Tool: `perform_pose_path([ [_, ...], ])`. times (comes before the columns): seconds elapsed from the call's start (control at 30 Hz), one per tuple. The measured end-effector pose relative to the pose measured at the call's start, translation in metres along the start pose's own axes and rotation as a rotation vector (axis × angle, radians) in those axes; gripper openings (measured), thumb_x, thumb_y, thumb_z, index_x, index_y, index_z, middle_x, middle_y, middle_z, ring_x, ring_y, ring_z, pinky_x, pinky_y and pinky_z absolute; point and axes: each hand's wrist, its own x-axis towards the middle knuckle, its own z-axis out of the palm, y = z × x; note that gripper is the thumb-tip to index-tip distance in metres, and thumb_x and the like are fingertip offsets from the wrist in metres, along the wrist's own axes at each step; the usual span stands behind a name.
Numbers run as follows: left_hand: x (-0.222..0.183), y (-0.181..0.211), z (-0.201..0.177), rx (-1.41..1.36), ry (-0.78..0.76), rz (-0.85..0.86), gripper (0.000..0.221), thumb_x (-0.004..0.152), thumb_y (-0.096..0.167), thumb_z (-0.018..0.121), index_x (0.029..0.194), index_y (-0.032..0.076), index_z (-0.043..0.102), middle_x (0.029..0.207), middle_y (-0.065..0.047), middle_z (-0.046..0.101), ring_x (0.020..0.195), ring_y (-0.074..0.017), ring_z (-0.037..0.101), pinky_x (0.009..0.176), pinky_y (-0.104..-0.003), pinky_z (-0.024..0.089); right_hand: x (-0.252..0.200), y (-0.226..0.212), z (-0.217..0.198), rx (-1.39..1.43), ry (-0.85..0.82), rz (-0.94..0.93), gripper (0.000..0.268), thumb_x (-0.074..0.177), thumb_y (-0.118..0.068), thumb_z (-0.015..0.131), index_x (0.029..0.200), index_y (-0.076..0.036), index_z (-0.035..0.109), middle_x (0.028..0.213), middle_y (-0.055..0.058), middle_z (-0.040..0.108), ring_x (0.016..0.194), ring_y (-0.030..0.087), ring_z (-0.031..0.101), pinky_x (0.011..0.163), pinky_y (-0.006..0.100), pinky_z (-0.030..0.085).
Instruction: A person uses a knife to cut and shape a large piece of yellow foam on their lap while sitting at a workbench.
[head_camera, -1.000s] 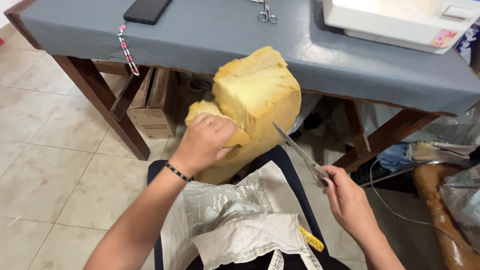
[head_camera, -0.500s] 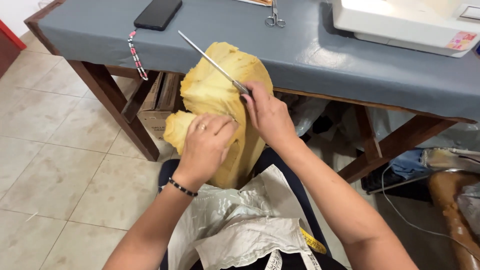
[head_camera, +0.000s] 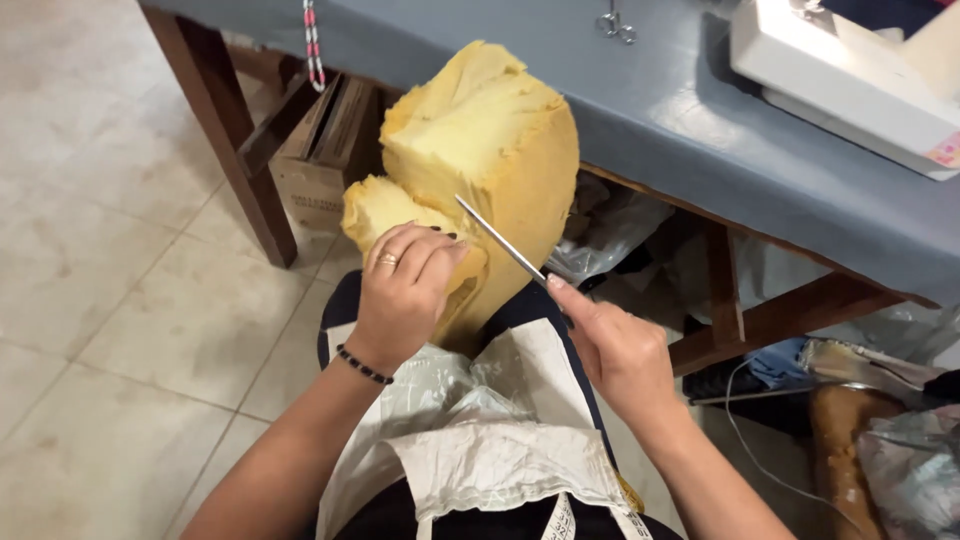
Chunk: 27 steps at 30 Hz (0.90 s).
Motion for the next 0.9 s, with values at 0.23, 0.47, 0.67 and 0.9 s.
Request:
perform_pose_path([
  [0.23, -0.017, 0.004, 0.02, -0.036, 0.145, -0.072, 0.014, 0.098, 0.015, 0.073, 0.086, 0.009, 0.074, 0.088, -0.002, 0.068, 0.087, -0.0234, 0.071, 0.086, -0.04, 0.062, -0.007, -0.01, -0.001, -0.229, -0.026, -0.056, 0.049, 0.093, -0.006, 0.062, 0.133, -0.032, 0.072, 0.068, -0.001, 0.065, 0.046, 0.021, 0.06, 0.05, 0.032, 0.054],
  [0.47, -0.015, 0.005, 0.022, 0.006, 0.122, 0.002, 0.016, 0.098, 0.013, 0.071, 0.083, 0.009, 0.072, 0.085, -0.006, 0.066, 0.085, -0.0268, 0.07, 0.085, -0.041, 0.061, 0.043, -0.023, 0.035, -0.305, 0.104, -0.133, 0.039, 0.1, -0.01, 0.055, 0.133, -0.027, 0.07, 0.066, -0.002, 0.053, 0.045, 0.019, 0.055, 0.048, 0.03, 0.051],
  [0.67, -0.034, -0.034, 0.019, -0.092, 0.017, -0.029, 0.009, 0.098, 0.011, 0.066, 0.091, 0.008, 0.07, 0.091, -0.005, 0.065, 0.093, -0.0281, 0.069, 0.09, -0.041, 0.058, 0.008, -0.01, 0.005, -0.417, -0.065, -0.157, 0.041, 0.098, -0.017, 0.054, 0.131, -0.034, 0.07, 0.062, -0.002, 0.053, 0.044, 0.021, 0.057, 0.047, 0.035, 0.052],
  [0.9, -0.032, -0.001, 0.014, -0.102, -0.057, 0.044, 0.02, 0.102, 0.011, 0.056, 0.086, 0.009, 0.069, 0.087, -0.005, 0.064, 0.091, -0.028, 0.069, 0.088, -0.038, 0.059, 0.051, -0.019, 0.055, -0.425, 0.02, -0.168, 0.041, 0.096, -0.016, 0.055, 0.131, -0.033, 0.067, 0.065, -0.004, 0.055, 0.047, 0.019, 0.062, 0.05, 0.034, 0.054],
])
